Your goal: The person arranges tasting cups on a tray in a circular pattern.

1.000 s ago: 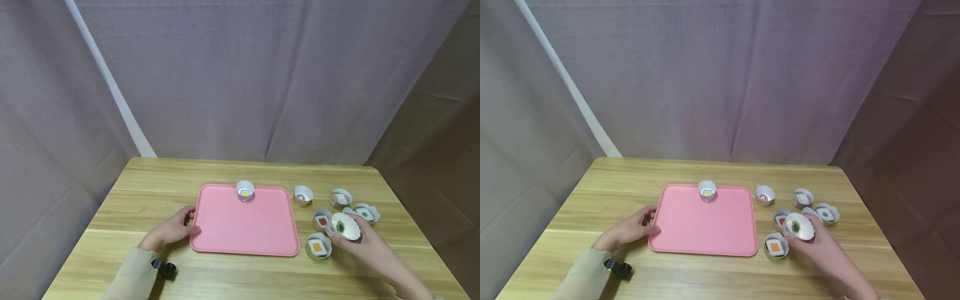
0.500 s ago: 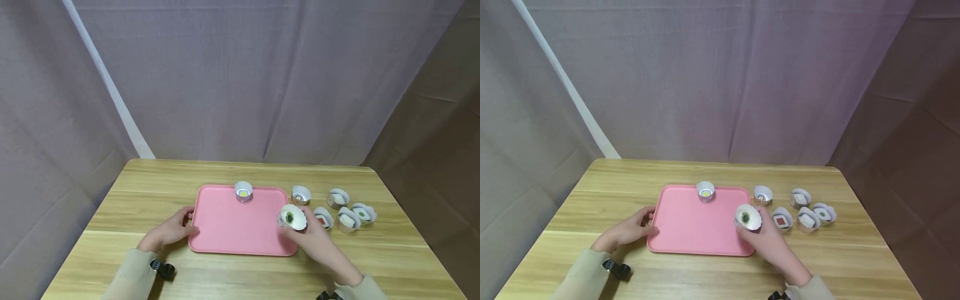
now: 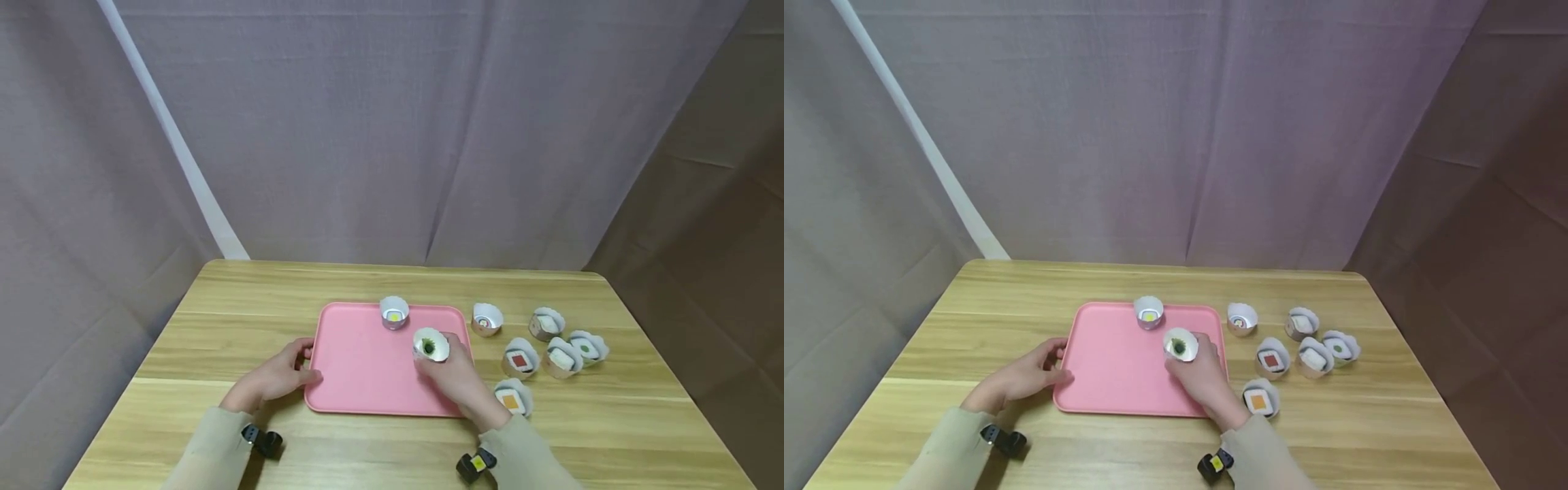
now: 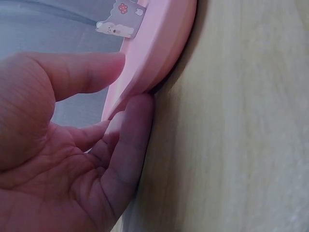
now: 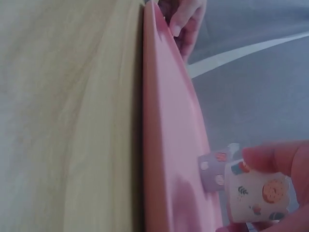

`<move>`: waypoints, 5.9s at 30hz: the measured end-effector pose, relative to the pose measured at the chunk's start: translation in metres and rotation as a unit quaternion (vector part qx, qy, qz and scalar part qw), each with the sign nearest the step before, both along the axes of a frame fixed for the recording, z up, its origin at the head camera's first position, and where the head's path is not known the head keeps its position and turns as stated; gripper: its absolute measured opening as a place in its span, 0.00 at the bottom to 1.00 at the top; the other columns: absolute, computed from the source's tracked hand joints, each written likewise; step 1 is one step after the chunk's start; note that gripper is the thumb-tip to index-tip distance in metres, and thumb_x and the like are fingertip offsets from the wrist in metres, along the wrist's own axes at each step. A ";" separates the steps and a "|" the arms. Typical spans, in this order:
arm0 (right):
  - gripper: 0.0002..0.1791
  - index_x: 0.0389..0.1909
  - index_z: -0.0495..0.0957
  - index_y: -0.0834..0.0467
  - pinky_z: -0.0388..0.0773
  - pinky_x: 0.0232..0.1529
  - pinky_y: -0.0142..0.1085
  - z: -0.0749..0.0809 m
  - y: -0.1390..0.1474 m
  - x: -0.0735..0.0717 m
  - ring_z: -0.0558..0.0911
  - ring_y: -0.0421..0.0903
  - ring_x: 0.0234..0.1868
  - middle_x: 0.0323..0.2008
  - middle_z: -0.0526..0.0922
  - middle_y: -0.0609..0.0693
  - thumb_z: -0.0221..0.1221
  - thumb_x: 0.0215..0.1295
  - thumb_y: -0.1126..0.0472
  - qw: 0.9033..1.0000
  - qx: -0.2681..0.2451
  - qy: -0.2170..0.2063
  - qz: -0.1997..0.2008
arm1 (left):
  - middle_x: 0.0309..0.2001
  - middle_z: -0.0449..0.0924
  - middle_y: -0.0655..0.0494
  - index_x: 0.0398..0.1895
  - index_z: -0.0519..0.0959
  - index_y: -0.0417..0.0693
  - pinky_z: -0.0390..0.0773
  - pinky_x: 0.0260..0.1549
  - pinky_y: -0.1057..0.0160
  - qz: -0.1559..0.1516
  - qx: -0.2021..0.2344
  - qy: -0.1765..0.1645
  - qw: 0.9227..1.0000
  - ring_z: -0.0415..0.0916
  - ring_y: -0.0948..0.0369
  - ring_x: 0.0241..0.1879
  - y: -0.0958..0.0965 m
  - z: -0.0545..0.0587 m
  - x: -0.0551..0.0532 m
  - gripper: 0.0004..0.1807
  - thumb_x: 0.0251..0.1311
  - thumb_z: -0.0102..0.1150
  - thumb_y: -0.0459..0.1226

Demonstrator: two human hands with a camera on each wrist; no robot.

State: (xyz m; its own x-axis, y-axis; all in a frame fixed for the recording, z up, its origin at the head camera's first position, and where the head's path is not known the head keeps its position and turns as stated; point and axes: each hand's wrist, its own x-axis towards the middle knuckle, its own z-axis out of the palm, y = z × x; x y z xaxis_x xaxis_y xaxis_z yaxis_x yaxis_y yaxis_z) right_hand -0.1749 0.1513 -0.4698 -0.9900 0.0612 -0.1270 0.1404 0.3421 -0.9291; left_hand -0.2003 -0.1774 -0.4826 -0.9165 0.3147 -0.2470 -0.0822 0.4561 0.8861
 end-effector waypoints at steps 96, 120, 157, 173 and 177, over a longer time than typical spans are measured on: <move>0.31 0.57 0.71 0.59 0.73 0.51 0.52 0.038 0.091 0.024 0.75 0.58 0.53 0.53 0.76 0.56 0.66 0.59 0.46 0.971 0.181 0.112 0.109 | 0.53 0.65 0.44 0.69 0.59 0.37 0.71 0.46 0.58 -0.005 0.025 -0.007 1.000 0.67 0.52 0.48 0.000 -0.001 -0.001 0.37 0.58 0.64 0.35; 0.33 0.57 0.71 0.60 0.73 0.45 0.37 0.015 0.145 0.057 0.76 0.48 0.47 0.48 0.77 0.52 0.68 0.56 0.47 0.962 0.226 0.122 0.091 | 0.53 0.66 0.46 0.69 0.61 0.41 0.73 0.47 0.55 0.010 0.017 -0.018 1.000 0.67 0.53 0.49 0.001 -0.001 0.000 0.36 0.58 0.64 0.35; 0.41 0.61 0.62 0.64 0.74 0.44 0.33 -0.018 0.161 0.054 0.77 0.45 0.45 0.47 0.76 0.55 0.73 0.51 0.55 0.978 0.106 0.003 0.181 | 0.51 0.66 0.46 0.69 0.60 0.38 0.70 0.42 0.59 -0.001 0.015 0.003 1.000 0.66 0.53 0.45 0.001 -0.004 -0.002 0.36 0.58 0.64 0.34; 0.32 0.53 0.69 0.59 0.73 0.42 0.33 -0.012 0.151 0.057 0.76 0.44 0.42 0.42 0.77 0.51 0.71 0.52 0.51 0.977 0.155 0.004 0.145 | 0.52 0.65 0.46 0.69 0.60 0.37 0.71 0.44 0.59 0.001 0.024 0.000 1.000 0.66 0.53 0.47 0.001 -0.006 -0.003 0.36 0.58 0.64 0.34; 0.30 0.51 0.70 0.59 0.73 0.41 0.33 -0.013 0.151 0.059 0.76 0.43 0.40 0.41 0.78 0.50 0.71 0.53 0.51 0.976 0.159 0.014 0.147 | 0.52 0.65 0.46 0.69 0.60 0.38 0.70 0.45 0.58 0.003 0.017 -0.001 1.000 0.66 0.53 0.48 0.001 -0.005 -0.002 0.37 0.58 0.64 0.35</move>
State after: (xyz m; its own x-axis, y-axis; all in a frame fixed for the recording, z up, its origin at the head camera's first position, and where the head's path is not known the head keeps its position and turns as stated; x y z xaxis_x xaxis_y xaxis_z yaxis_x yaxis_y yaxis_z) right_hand -0.1162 0.3019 -0.4826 -0.9735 -0.1939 -0.1211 -0.0308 0.6360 -0.7711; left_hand -0.2026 -0.1763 -0.4874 -0.9176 0.3184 -0.2379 -0.0864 0.4244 0.9013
